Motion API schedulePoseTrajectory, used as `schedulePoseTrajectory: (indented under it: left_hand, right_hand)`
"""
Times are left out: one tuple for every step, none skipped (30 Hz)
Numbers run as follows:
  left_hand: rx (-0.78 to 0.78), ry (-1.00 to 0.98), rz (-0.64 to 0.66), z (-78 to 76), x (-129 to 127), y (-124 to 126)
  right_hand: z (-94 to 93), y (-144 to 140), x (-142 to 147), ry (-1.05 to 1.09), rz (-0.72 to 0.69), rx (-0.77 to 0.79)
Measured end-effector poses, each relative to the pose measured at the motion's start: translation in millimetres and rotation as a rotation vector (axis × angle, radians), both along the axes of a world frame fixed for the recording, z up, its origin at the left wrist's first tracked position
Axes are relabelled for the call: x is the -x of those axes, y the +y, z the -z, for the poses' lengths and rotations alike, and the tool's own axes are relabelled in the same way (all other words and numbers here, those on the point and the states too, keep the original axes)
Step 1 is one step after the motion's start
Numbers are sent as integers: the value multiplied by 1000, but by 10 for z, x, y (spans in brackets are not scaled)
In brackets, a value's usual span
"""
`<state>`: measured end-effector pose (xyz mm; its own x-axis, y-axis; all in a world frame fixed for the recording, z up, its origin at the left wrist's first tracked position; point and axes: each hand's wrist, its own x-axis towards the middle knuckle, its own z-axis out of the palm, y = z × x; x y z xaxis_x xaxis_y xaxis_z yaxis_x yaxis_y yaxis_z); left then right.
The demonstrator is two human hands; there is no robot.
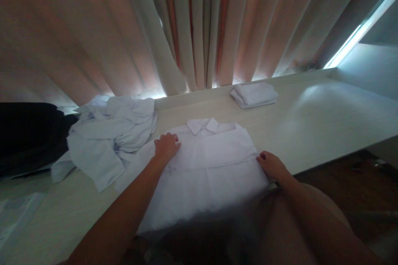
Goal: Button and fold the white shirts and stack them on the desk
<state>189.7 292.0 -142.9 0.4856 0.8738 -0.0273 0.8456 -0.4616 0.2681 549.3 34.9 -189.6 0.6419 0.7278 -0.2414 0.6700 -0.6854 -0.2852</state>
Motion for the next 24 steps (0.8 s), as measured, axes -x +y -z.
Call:
schedulePoseTrajectory:
  left_hand:
    - [-31, -13, 22, -36, -175, -48]
    - [-57, -30, 60, -66, -379, -102]
    - [-60, -46, 108, -87, -609, -162]
    - [-49, -62, 171, -99, -858, -222]
    - [-30, -78, 235, -102, -1121, -280]
    - [-8, -92, 301, -98, -1391, -332]
    - [17, -100, 360, -87, -1659, -377]
    - [46, -101, 413, -72, -1921, -412]
    - [76, -92, 453, -54, -2169, -438]
    - [104, -76, 478, -34, -2400, -456]
    - [128, -53, 489, -13, -2610, -467]
    - [148, -23, 490, 9, -2799, -472]
    - [164, 12, 485, 31, -2965, -475]
    - [176, 47, 477, 53, -3111, -474]
    - [186, 79, 471, 75, -3237, -472]
    - [196, 108, 468, 95, -3345, -466]
    - [210, 134, 470, 113, -3437, -455]
    - [226, 154, 477, 127, -3512, -437]
    - [242, 171, 488, 137, -3573, -411]
    - [255, 181, 500, 141, -3619, -377]
    - [260, 181, 513, 137, -3654, -335]
    - [255, 170, 527, 125, -3680, -286]
    - [240, 149, 541, 105, -3700, -236]
    - [219, 123, 554, 76, -3718, -187]
  right_hand:
    - [-6, -10, 2, 0, -6, -2]
    - [-17, -18, 2, 1, -12, -7]
    - [-31, -23, 2, 3, -20, -13]
    - [-47, -23, 2, 6, -28, -22]
    - [-65, -19, 3, 10, -36, -32]
    - [-83, -10, 6, 15, -43, -44]
    - [-100, 3, 10, 22, -48, -56]
    - [-117, 16, 15, 31, -51, -70]
    - [-133, 30, 19, 42, -54, -83]
    - [-148, 42, 23, 56, -56, -97]
    - [-160, 52, 24, 70, -58, -110]
    - [-171, 58, 22, 84, -59, -122]
    - [-178, 61, 16, 97, -58, -133]
    - [-183, 61, 6, 109, -55, -141]
    - [-184, 60, -7, 121, -51, -147]
    - [-181, 56, -24, 131, -45, -151]
    - [-175, 51, -44, 140, -39, -152]
    - [-166, 45, -66, 148, -31, -151]
    - [-155, 38, -89, 155, -24, -148]
    - [-143, 31, -114, 160, -17, -143]
    - [-132, 25, -139, 165, -11, -137]
    - [-122, 22, -166, 168, -4, -129]
    - [-115, 23, -196, 170, 4, -121]
    - [-113, 29, -231, 171, 13, -113]
